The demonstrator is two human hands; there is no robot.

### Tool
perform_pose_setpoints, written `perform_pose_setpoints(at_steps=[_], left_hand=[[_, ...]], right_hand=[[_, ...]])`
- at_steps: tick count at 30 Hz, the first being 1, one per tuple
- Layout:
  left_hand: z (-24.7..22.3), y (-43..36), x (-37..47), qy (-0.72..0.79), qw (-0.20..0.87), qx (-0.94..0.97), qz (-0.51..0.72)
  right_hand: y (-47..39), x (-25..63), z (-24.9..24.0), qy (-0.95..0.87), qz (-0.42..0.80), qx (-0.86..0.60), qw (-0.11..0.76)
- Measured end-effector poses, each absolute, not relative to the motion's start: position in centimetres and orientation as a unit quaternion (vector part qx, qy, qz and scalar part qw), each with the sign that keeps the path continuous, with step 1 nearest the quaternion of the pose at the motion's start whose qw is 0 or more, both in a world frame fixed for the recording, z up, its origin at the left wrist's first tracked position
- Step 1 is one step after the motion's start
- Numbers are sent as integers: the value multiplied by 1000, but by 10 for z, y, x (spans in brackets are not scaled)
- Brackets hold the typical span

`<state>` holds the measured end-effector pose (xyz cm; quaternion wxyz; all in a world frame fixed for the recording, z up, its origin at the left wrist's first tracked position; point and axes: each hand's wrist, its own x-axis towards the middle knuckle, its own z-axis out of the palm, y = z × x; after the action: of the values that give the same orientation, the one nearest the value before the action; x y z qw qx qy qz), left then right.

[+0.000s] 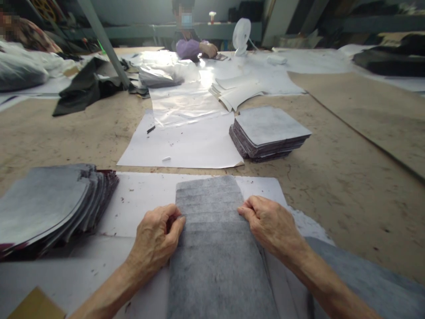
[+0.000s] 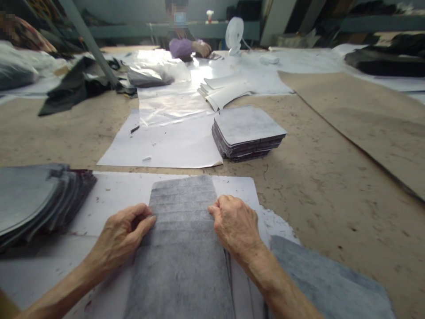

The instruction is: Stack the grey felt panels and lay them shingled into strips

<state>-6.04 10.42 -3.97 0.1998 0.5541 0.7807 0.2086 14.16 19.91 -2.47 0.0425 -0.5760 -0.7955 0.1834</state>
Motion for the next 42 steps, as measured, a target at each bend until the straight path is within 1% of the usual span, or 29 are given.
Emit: perform_pose_setpoints(at_steps=[7,10,12,15,17,18,20,22,26,28,31,36,38,42], left_hand=[[-41,106,-57,792,171,553,194],[-42,107,-54,801,160,543,193],[-43,104,-53,803,145,531,230],[-42,94,-55,755,80,572,311],[-40,87,-56,701,37,637,319],[-39,84,-57,678,30,668,304],[-37,80,-58,656,38,707,263],[-36,79,-58,655,60,717,230],[-39,81,-58,679,110,696,204],[-39,80,-58,703,133,670,198],[-37,77,-58,741,167,620,198],[-33,73,-57,767,211,571,205],[-33,74,-56,771,213,564,203],[-35,75,-57,776,214,558,201]], right_hand=[[196,142,-30,-795,161,-582,59],[196,143,-34,-796,149,-580,83],[195,146,-35,-794,123,-582,129],[187,154,-28,-802,64,-544,239],[178,161,-21,-825,72,-485,282],[173,163,-18,-839,93,-455,285],[165,167,-15,-860,135,-417,261],[161,167,-17,-873,154,-411,215],[163,164,-21,-858,193,-463,114],[165,163,-21,-842,201,-493,87],[165,164,-20,-835,195,-506,91],[163,167,-26,-843,212,-475,140],[164,167,-26,-844,225,-469,133],[168,165,-21,-830,244,-494,86]])
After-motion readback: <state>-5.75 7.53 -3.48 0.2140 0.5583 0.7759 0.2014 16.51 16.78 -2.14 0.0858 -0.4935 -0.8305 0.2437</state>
